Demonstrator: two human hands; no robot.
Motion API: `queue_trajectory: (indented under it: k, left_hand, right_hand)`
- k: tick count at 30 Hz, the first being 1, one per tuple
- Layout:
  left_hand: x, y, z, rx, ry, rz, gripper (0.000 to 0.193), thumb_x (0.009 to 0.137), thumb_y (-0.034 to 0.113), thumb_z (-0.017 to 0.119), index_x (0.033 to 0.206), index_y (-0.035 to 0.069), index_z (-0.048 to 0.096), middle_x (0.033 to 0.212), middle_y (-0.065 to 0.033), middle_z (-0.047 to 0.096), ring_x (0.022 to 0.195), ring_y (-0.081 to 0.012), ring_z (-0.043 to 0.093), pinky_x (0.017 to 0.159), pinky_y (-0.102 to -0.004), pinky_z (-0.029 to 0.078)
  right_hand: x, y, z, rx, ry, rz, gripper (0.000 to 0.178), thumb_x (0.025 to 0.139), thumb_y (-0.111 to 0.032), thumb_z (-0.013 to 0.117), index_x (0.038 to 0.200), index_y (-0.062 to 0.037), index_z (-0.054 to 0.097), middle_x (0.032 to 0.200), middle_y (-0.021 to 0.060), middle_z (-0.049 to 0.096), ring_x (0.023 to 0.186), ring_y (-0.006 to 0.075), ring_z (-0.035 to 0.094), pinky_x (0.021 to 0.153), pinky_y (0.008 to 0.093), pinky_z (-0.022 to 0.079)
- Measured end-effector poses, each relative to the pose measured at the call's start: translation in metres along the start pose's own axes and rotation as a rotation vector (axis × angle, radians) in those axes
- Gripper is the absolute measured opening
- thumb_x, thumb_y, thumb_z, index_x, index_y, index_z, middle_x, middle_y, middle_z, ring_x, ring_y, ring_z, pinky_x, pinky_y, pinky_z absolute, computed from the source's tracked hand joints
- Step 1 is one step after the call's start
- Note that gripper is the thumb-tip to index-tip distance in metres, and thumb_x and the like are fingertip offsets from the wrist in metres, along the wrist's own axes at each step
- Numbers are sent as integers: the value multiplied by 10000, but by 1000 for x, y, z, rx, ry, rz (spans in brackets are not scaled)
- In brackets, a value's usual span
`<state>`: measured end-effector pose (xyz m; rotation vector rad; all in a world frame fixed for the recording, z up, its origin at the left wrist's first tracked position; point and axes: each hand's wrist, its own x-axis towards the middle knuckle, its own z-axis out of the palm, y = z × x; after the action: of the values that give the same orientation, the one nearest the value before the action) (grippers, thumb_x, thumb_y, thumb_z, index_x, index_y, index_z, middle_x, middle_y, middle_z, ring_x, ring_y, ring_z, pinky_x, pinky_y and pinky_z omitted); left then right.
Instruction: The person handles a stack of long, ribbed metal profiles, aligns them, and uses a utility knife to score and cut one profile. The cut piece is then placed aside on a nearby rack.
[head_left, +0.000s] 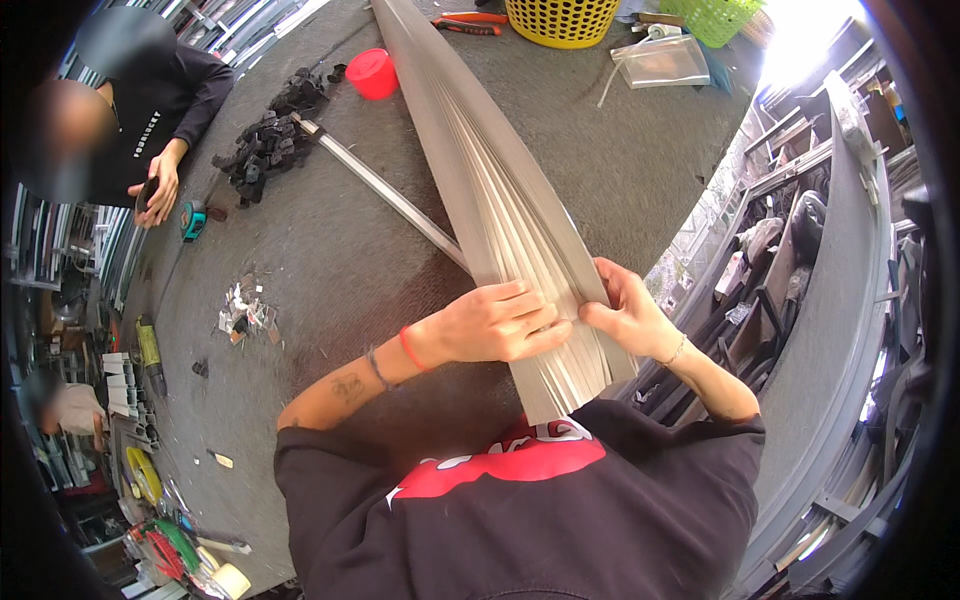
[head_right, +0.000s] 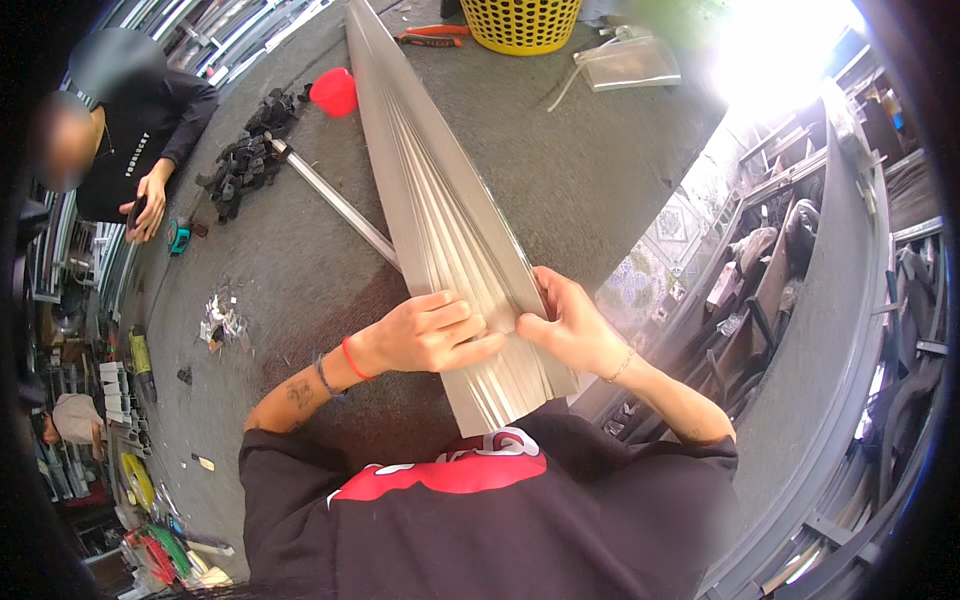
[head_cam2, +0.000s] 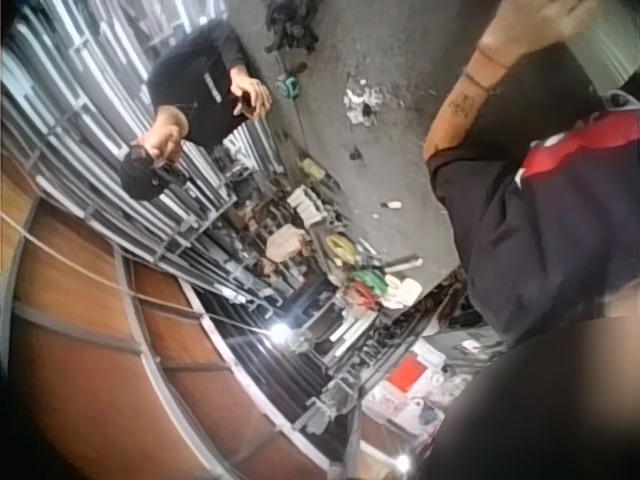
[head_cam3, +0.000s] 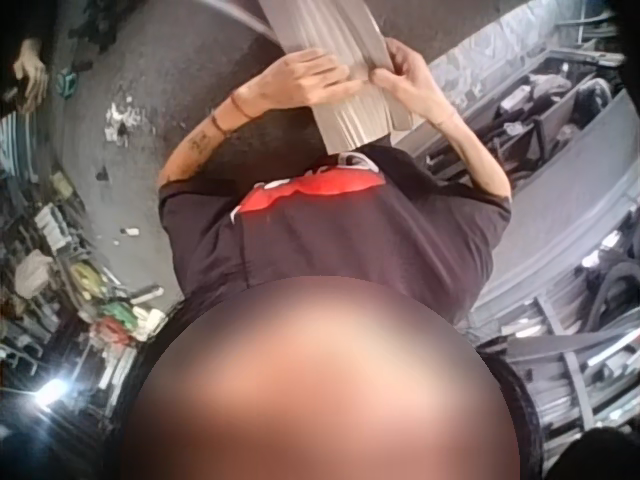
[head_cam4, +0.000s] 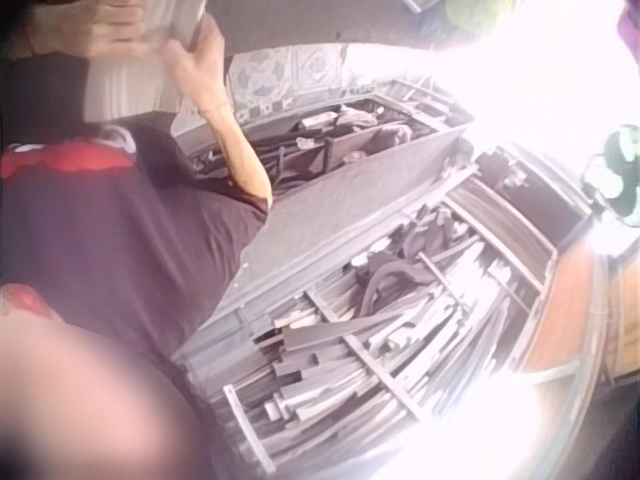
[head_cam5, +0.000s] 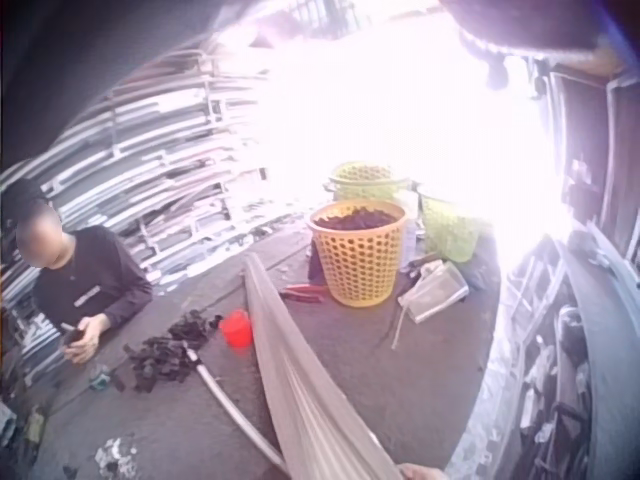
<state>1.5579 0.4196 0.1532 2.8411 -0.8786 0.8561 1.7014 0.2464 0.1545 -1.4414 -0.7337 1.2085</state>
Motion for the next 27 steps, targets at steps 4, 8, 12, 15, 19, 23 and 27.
queue_trajectory:
  k: [4, 8, 12, 15, 19, 23, 27]
  left_hand:
    - [-5, 4, 1, 2, 33, -29, 195, 706, 168, 622, 900, 160, 644, 739, 39, 485, 708, -109, 486, 699, -236, 465]
    - [-23, 3, -4, 18, -45, -26, 144, 743, 154, 603, 887, 147, 600, 789, 51, 507, 752, -95, 502, 732, -233, 451]
    - [-33, 9, -8, 57, -148, -43, 164, 739, 149, 587, 902, 169, 582, 817, 35, 489, 860, -116, 491, 831, -263, 449]
    - [-28, 12, -18, -19, -245, -185, 226, 761, 115, 572, 982, 167, 569, 952, 1, 494, 962, -159, 482, 895, -300, 431]
    - [-14, 10, -49, -236, -459, -422, 367, 767, 64, 583, 1122, 140, 532, 1158, -52, 473, 1136, -244, 442, 978, -369, 380]
    - [-1, 3, -61, -328, -429, -464, 476, 764, 198, 659, 1209, 134, 505, 1241, -97, 466, 1201, -284, 430, 1008, -405, 352]
    - [15, 13, -39, -368, -185, -352, 580, 801, 488, 614, 1248, 143, 480, 1247, -105, 471, 1192, -275, 444, 1024, -430, 335]
  right_hand:
    - [-3, -3, -5, -16, 44, -11, 389, 777, -13, 538, 1153, 72, 478, 1019, 63, 582, 924, 94, 544, 820, 243, 447]
    - [-9, -16, -27, -21, 64, 40, 364, 781, -25, 553, 1128, 76, 514, 994, 69, 603, 913, 102, 549, 827, 246, 443]
    - [-12, -16, -24, -104, -104, 208, 402, 863, -169, 648, 1157, 75, 523, 950, 65, 634, 871, 76, 554, 769, 251, 460]
    - [-17, -18, -19, 14, -191, 147, 412, 906, -210, 621, 1193, 58, 497, 903, 55, 632, 813, 83, 577, 677, 237, 479]
    - [-18, -18, -8, 52, -170, 157, 422, 915, -199, 600, 1226, 56, 469, 957, 57, 622, 839, 91, 580, 665, 245, 489]
    - [-17, -8, 8, 89, -91, 90, 381, 919, -188, 581, 1210, 42, 498, 1002, 39, 615, 874, 72, 561, 721, 238, 469]
    - [-25, -10, 1, 62, -23, 227, 382, 934, -225, 542, 1202, 46, 513, 1030, 55, 616, 916, 90, 572, 788, 261, 478]
